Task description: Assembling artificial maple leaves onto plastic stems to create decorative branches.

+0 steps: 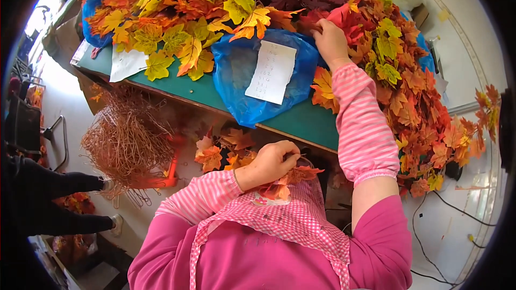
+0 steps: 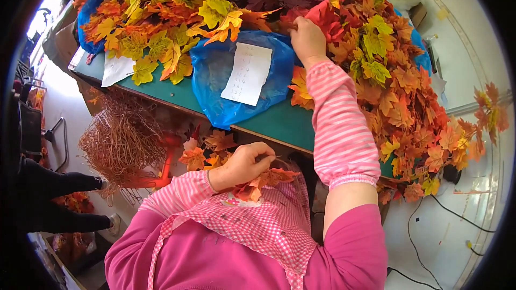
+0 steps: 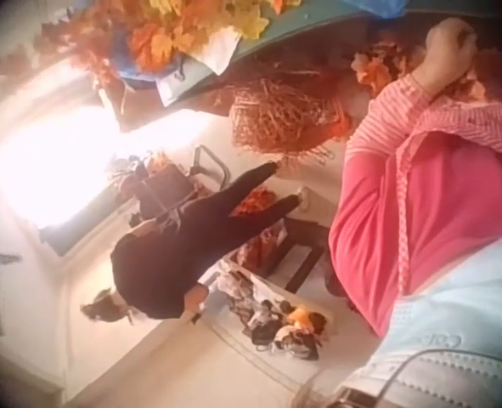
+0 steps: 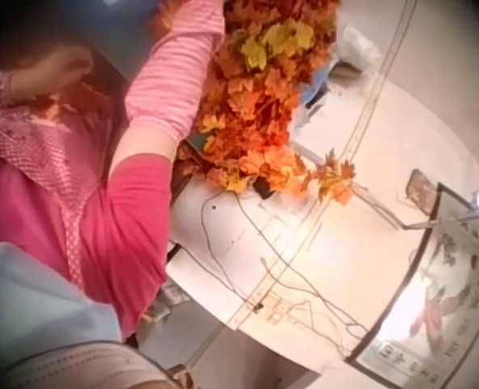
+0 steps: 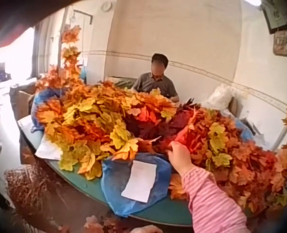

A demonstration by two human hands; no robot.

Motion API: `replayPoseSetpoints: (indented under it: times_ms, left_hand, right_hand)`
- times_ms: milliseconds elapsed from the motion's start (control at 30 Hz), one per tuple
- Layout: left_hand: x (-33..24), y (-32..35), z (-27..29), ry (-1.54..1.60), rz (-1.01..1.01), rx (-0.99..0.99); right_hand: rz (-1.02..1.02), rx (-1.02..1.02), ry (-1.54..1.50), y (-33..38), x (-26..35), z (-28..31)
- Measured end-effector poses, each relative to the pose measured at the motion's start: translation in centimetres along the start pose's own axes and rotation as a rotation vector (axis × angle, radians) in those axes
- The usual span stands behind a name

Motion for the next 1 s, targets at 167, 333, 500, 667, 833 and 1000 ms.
replayPoseSetpoints:
  times_ms: [167,333,500,667,833,1000]
  left_hand:
    - [-0.2,0.1,-1.1,0.043,-0.064,0.062]
    - [-0.9,0.1,-1.2,0.047,-0.104,0.071]
    - [-3.0,-0.8,1.2,0.091,-0.219,-0.08]
    - [-1.9,-2.4,2.0,0.353,-0.086,-0.082]
    - [-2.2,-2.4,0.6,0.296,-0.126,-0.026]
    - [-2.5,-1.5,-0.7,0.272,-0.094,0.025]
  right_hand:
    - [0.041,-0.098,-0.213,-0.5,-1.6,2.6]
    - [-0.184,-0.334,-0.444,0.3,-3.6,7.7]
    - [-0.119,-0.254,-0.518,6.6,-1.1,11.1]
    - [0.19,0.019,-0.539,17.5,5.9,11.3]
    - [-0.034,0.381,-0.682,22.8,5.1,9.2]
    - [-0.272,0.276,-0.705,22.3,1.4,10.1]
Point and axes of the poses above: each hand's wrist, its own y-axis away from the middle knuckle, its own z-axis out of the back of the hand, x = y × z, the point moved 10 cm from there along -y, towards the middle knuckle, and after that the axes turned 9 degrees about -x, right-handed, at the moved point
